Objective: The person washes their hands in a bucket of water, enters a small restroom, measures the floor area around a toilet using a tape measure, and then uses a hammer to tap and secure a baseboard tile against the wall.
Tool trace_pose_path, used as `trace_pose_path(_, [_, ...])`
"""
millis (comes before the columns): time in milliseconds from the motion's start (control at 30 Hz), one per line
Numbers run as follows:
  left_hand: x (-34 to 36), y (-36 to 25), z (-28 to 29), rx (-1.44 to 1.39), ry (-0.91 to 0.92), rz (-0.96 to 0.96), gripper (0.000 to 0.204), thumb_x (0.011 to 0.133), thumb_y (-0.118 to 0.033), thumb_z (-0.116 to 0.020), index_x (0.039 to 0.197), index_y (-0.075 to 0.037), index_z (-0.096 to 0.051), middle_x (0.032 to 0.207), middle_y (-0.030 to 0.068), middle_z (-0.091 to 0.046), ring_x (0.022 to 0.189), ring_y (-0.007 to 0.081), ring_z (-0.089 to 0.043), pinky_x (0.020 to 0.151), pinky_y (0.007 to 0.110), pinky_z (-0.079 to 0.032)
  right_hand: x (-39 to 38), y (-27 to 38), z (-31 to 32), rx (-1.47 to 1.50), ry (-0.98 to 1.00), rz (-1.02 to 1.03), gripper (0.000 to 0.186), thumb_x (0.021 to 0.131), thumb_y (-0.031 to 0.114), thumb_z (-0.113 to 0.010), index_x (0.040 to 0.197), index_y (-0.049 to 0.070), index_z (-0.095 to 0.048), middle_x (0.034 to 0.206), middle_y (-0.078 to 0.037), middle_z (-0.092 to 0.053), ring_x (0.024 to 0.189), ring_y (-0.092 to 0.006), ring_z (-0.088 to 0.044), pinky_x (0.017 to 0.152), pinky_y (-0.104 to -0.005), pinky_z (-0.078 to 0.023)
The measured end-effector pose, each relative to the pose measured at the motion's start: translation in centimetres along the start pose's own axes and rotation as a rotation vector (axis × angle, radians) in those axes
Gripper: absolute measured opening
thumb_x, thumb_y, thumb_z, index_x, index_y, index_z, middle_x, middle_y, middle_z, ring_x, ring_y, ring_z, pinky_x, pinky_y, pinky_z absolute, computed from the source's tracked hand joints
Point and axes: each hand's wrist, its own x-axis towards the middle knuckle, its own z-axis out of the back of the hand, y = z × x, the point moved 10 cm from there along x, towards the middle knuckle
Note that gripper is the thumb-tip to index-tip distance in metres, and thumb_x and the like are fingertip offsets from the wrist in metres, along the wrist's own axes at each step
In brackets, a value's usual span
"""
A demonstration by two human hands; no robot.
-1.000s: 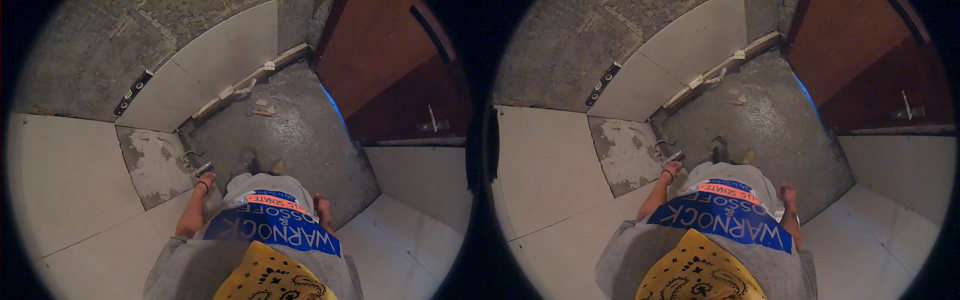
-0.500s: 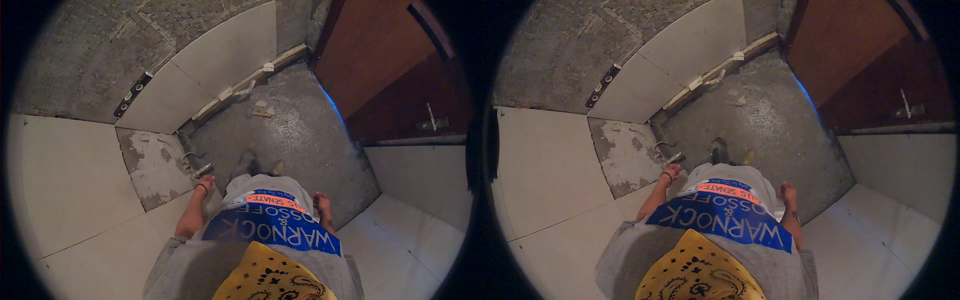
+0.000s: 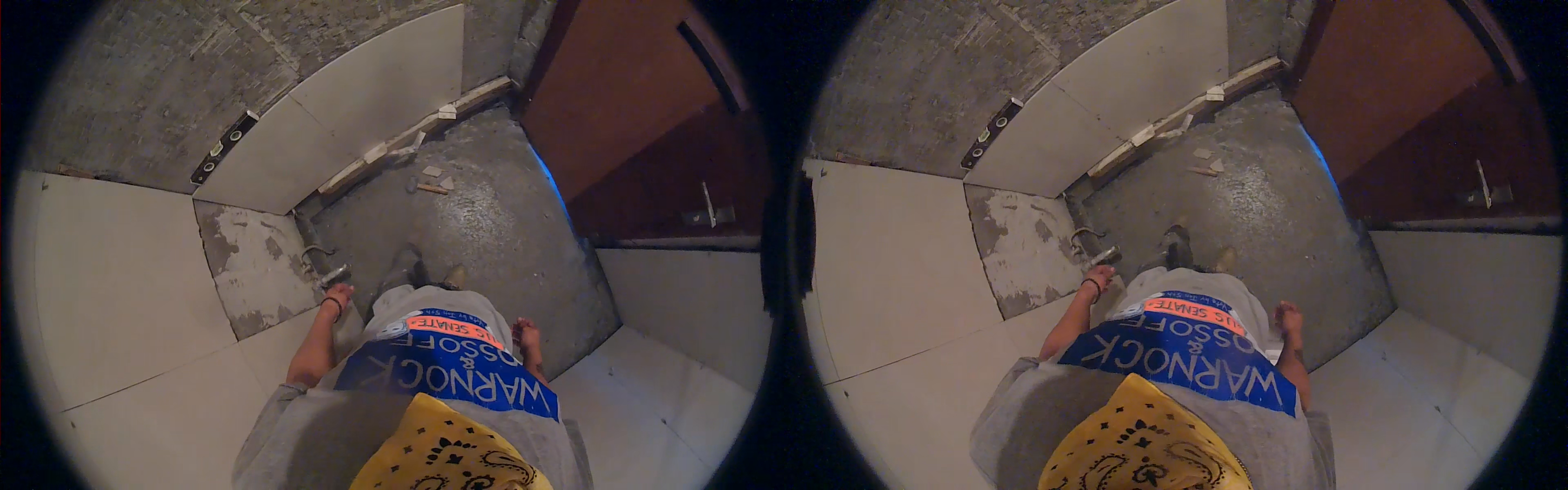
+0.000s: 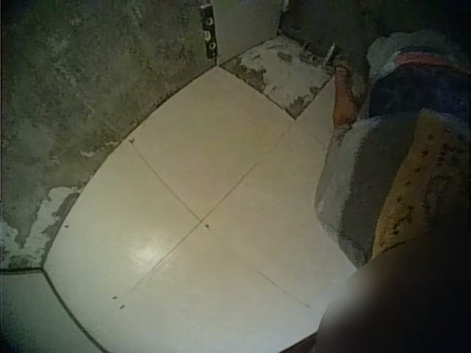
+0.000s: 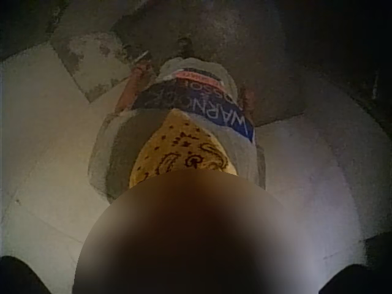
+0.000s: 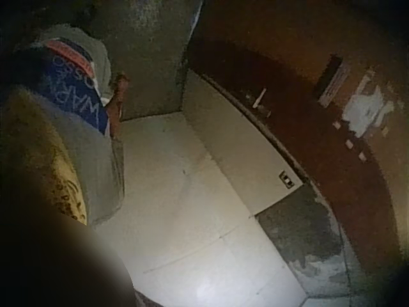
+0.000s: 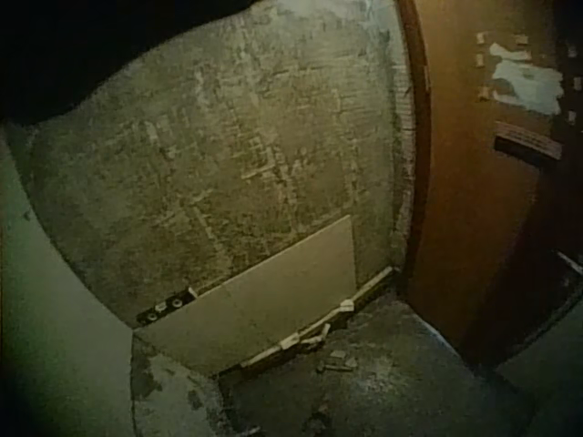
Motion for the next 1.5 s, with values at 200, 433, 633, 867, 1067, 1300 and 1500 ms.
trace_pose_path(200, [2.3, 1.9, -0.4, 0.080, 0.039, 0.010, 0.024, 0.078, -0.034, -0.057, 0.092, -0.013, -0.055, 0.076, -0.0021, -0.053, 0.065, 0.0121, -0.049, 0.053, 0.031, -0.041, -0.9, 0.0, 0.6, 0.016, -0.095, -0.029, 0.023, 0.077, 0.032, -0.057, 0.089, 0.012, -0.052, 0.073, -0.002, -0.057, 0.061, -0.0142, -0.053, 0.051, -0.0297, -0.042])
trace_pose_path(433, [3.0, 2.9, -0.7, 0.121, 0.030, -0.015, 0.029, 0.078, -0.034, -0.057, 0.099, -0.015, -0.054, 0.080, -0.0027, -0.054, 0.068, 0.0112, -0.049, 0.056, 0.030, -0.041, -0.8, 0.9, 0.0, -0.006, -0.067, 0.023, 0.021, 0.079, 0.028, -0.055, 0.085, 0.009, -0.052, 0.068, -0.003, -0.056, 0.058, -0.0141, -0.053, 0.048, -0.0288, -0.041])
trace_pose_path(633, [1.4, 1.8, -0.5, 0.053, 0.056, 0.049, 0.029, 0.078, -0.035, -0.057, 0.100, -0.016, -0.052, 0.082, -0.0026, -0.054, 0.071, 0.0109, -0.050, 0.057, 0.031, -0.041, -1.9, 1.4, -0.2, 0.036, -0.111, -0.010, 0.020, 0.079, 0.029, -0.055, 0.083, 0.010, -0.053, 0.067, -0.003, -0.056, 0.058, -0.0134, -0.054, 0.045, -0.0291, -0.040])
trace_pose_path(867, [0.5, 1.7, -0.8, -0.049, 0.066, 0.091, 0.030, 0.077, -0.035, -0.058, 0.100, -0.017, -0.051, 0.082, -0.0028, -0.054, 0.071, 0.0120, -0.050, 0.058, 0.032, -0.040, -1.5, 1.2, -0.1, 0.066, -0.096, -0.022, 0.021, 0.078, 0.031, -0.056, 0.084, 0.011, -0.053, 0.067, -0.002, -0.056, 0.058, -0.0140, -0.054, 0.045, -0.0293, -0.039])
trace_pose_path(1067, [0.3, 0.3, -1.8, -0.114, 0.056, 0.095, 0.033, 0.077, -0.034, -0.059, 0.103, -0.016, -0.050, 0.085, -0.0021, -0.054, 0.073, 0.0131, -0.051, 0.062, 0.034, -0.040, -1.2, 0.7, 1.7, 0.050, -0.139, -0.001, 0.017, 0.078, 0.027, -0.054, 0.080, 0.010, -0.054, 0.068, -0.003, -0.055, 0.059, -0.0148, -0.054, 0.046, -0.0307, -0.039])
trace_pose_path(1300, [1.2, -3.4, -2.6, 0.647, 0.035, -0.521, 0.026, 0.078, -0.033, -0.053, 0.087, -0.009, -0.058, 0.085, 0.0079, -0.056, 0.076, 0.0199, -0.052, 0.063, 0.034, -0.042, 0.4, -0.1, 0.8, 0.121, 0.020, 0.151, 0.016, 0.078, 0.020, -0.052, 0.090, 0.011, -0.056, 0.066, -0.003, -0.055, 0.053, -0.0137, -0.051, 0.045, -0.0290, -0.040])
trace_pose_path(1500, [-0.7, -1.3, 1.4, 0.019, 0.036, 0.010, 0.031, 0.080, -0.032, -0.050, 0.094, -0.006, -0.058, 0.091, 0.0141, -0.058, 0.083, 0.0222, -0.054, 0.074, 0.034, -0.043, -0.8, 1.8, -0.8, 0.092, -0.032, 0.090, 0.013, 0.078, 0.019, -0.053, 0.085, 0.009, -0.056, 0.068, -0.005, -0.057, 0.056, -0.0146, -0.054, 0.043, -0.0271, -0.039])
